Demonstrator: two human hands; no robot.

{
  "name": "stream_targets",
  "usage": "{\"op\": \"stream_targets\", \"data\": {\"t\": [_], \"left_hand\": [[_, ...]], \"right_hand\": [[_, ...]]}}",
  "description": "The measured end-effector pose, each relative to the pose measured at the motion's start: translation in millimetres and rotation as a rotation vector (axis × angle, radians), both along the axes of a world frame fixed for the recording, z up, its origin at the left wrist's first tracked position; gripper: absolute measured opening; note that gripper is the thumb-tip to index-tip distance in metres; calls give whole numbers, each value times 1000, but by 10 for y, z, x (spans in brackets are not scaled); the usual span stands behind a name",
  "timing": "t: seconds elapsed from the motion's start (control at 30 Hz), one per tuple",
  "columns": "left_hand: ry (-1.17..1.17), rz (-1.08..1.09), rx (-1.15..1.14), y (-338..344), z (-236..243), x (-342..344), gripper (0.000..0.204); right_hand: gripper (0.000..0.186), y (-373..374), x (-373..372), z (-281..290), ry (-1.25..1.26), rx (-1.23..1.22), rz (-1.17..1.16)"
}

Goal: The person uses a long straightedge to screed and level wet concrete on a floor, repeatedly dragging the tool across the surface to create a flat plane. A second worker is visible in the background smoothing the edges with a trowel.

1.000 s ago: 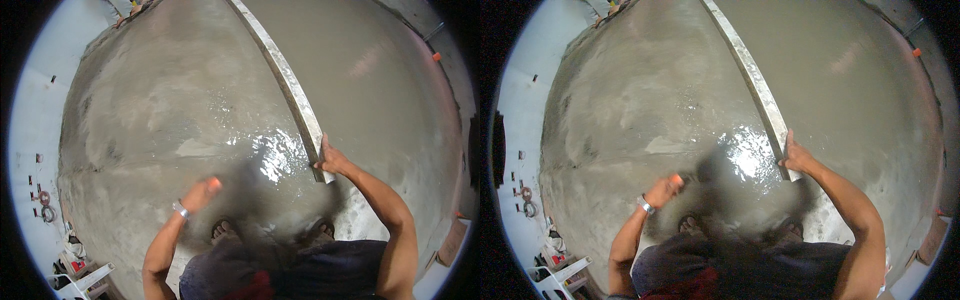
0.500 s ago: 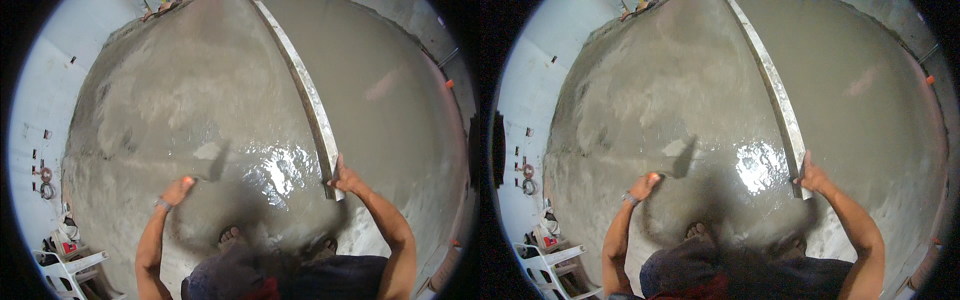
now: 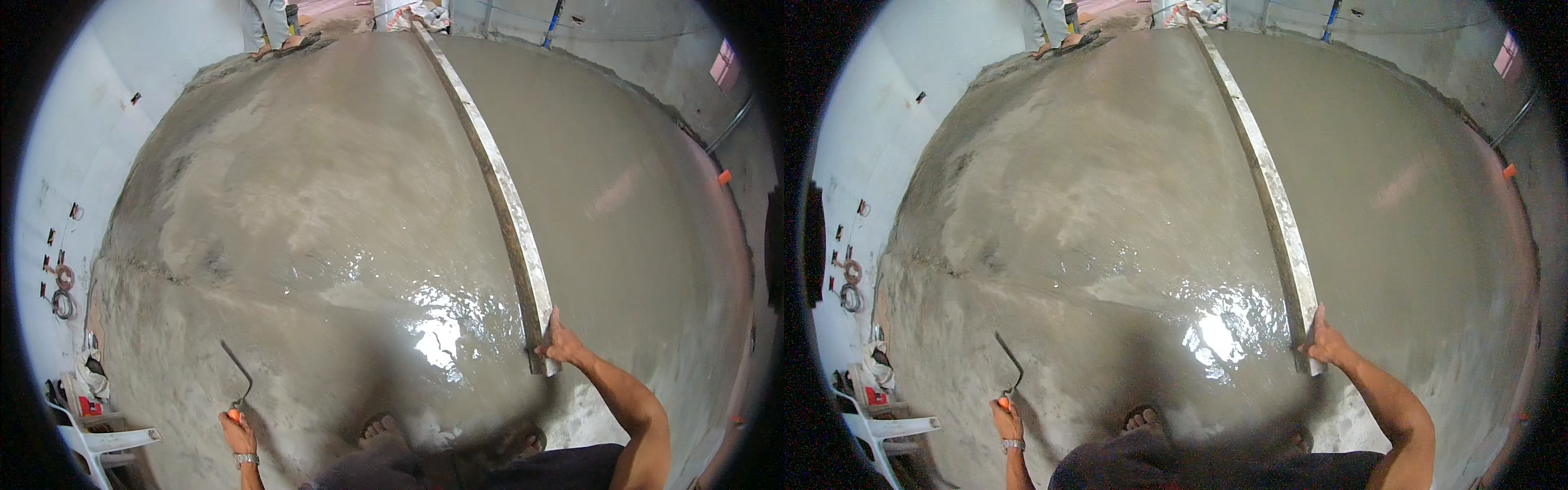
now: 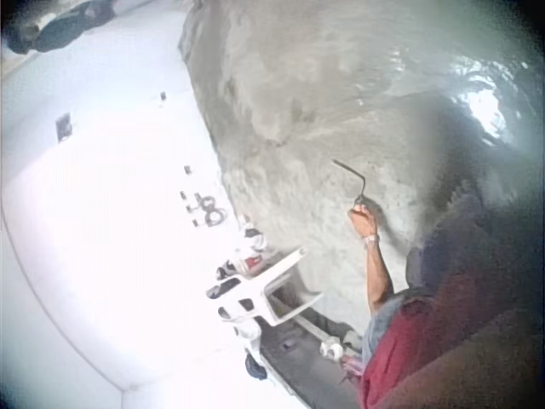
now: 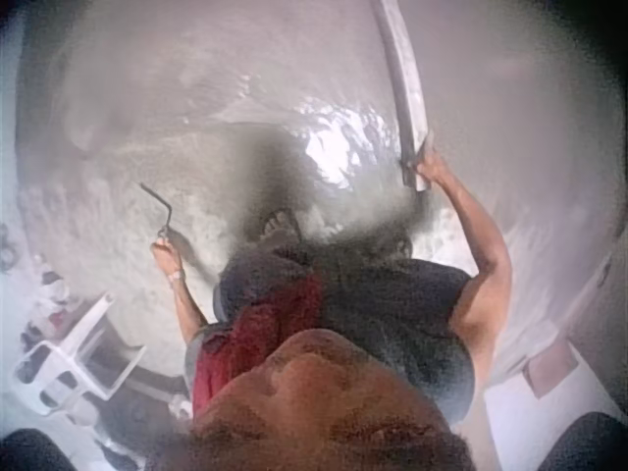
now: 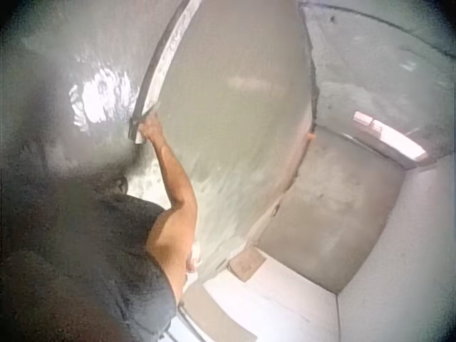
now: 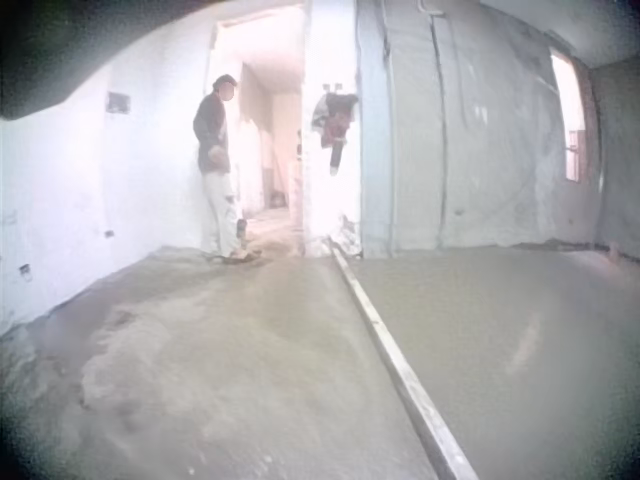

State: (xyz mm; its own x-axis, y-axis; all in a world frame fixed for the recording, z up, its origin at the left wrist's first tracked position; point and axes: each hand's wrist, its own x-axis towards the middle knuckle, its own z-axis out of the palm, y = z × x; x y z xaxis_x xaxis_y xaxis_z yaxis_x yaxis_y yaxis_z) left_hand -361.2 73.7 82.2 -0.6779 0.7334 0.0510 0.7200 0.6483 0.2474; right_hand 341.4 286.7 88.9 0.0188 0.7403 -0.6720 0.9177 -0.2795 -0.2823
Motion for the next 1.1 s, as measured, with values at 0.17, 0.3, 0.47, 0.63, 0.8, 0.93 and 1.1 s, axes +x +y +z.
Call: {"op": "stream_targets", "data": {"t": [0.17,0.3,0.47,0.63,0.8,0.93,1.1], "left_hand": [[19,75,108,-294,-569,-162,39],[-97,149,-45,-211,-619,23,45],[-161,241,-68,-239,-656,-83,56],[94,244,-78,-101,-447,-185,84],[183,-111,28,301,588,49,88],[162,-409,22,894,1888,855,81],[160,-762,-364,1134,2832,2036,65]], "right_hand": [[123,73,15,-36,-120,-52,68],[124,16,135,-154,-178,-14,75],[118,140,-212,87,-106,278,-138],[109,422,-319,94,-35,520,-263],[102,844,-496,56,-62,531,-144],[101,1012,-482,-15,-12,459,-218],[99,1177,-470,-84,31,558,-253]]}}
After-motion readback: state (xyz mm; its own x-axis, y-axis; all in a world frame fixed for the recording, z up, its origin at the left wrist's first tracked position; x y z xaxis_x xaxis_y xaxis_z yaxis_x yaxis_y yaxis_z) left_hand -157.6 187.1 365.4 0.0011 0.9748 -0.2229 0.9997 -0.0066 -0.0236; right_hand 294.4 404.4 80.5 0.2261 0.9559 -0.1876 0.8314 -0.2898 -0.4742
